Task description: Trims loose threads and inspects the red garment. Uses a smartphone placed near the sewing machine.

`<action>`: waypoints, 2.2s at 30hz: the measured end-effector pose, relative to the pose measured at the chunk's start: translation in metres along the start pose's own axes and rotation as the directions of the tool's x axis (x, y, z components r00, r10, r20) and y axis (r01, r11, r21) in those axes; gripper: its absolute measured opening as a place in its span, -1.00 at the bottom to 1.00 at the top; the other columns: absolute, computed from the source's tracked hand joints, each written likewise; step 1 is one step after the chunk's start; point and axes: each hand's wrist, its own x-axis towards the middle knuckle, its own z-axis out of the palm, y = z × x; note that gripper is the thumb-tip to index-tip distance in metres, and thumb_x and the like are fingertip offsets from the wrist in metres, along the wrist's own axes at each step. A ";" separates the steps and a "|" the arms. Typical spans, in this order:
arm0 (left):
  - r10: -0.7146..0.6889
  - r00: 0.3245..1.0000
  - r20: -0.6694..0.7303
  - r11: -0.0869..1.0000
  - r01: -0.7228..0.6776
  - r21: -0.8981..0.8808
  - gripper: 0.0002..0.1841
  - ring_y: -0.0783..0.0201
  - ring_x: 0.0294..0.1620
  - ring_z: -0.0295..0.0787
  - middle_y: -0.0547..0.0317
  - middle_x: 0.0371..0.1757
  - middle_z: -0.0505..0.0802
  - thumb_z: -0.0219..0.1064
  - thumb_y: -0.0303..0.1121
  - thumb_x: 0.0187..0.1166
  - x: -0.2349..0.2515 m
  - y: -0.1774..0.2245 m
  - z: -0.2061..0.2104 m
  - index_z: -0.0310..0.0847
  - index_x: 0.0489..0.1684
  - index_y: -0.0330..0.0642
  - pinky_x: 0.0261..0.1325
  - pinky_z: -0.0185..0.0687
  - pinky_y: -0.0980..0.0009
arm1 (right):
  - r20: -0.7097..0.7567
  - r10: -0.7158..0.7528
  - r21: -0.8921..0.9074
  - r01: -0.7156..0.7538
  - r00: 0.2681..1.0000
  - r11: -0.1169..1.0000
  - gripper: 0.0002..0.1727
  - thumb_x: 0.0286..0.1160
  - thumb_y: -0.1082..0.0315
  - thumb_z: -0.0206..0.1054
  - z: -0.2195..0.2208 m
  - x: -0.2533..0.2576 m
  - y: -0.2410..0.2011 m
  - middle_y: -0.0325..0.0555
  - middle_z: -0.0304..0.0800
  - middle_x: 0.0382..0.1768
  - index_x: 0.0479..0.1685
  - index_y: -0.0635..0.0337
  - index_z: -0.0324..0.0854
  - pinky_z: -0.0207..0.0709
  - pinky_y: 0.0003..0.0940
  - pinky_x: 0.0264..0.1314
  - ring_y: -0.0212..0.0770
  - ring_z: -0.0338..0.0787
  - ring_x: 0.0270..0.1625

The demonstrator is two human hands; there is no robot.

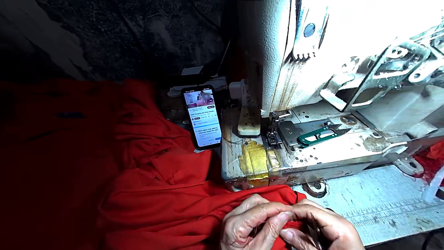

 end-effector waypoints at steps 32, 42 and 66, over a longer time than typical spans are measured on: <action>-0.130 0.971 0.202 0.992 0.126 0.030 -0.83 0.54 -0.38 0.72 0.36 -0.45 0.83 0.45 -0.60 0.26 0.003 0.012 -0.010 0.85 -0.60 -0.09 -0.33 0.63 0.66 | 0.053 -0.234 -0.410 0.235 0.971 0.882 -0.78 0.04 0.43 0.42 -0.003 0.006 -0.036 -0.34 0.58 -0.34 -0.26 0.04 0.79 0.46 -0.54 -0.46 -0.47 0.61 -0.37; 0.226 0.969 0.102 0.912 -0.247 0.327 -0.90 0.54 -0.14 0.77 0.39 -0.26 0.86 0.45 -0.38 0.51 0.000 -0.001 -0.009 0.92 -0.30 -0.11 -0.03 0.66 0.64 | 0.109 0.135 0.070 -0.143 0.985 0.987 -0.88 0.34 0.49 0.52 -0.016 0.001 -0.001 -0.23 0.67 -0.56 -0.24 0.15 0.70 0.41 -0.62 -0.69 -0.44 0.55 -0.67; 0.173 0.947 0.272 0.930 -0.247 0.270 -0.91 0.55 -0.22 0.77 0.37 -0.31 0.87 0.46 -0.49 0.48 0.036 0.043 -0.007 0.91 -0.25 -0.17 -0.11 0.67 0.67 | 0.189 0.425 0.066 -0.444 0.885 0.894 -0.76 0.62 0.17 0.35 -0.015 -0.021 -0.033 -0.38 0.46 -0.77 -0.42 0.02 0.63 0.37 -0.62 -0.78 -0.52 0.44 -0.81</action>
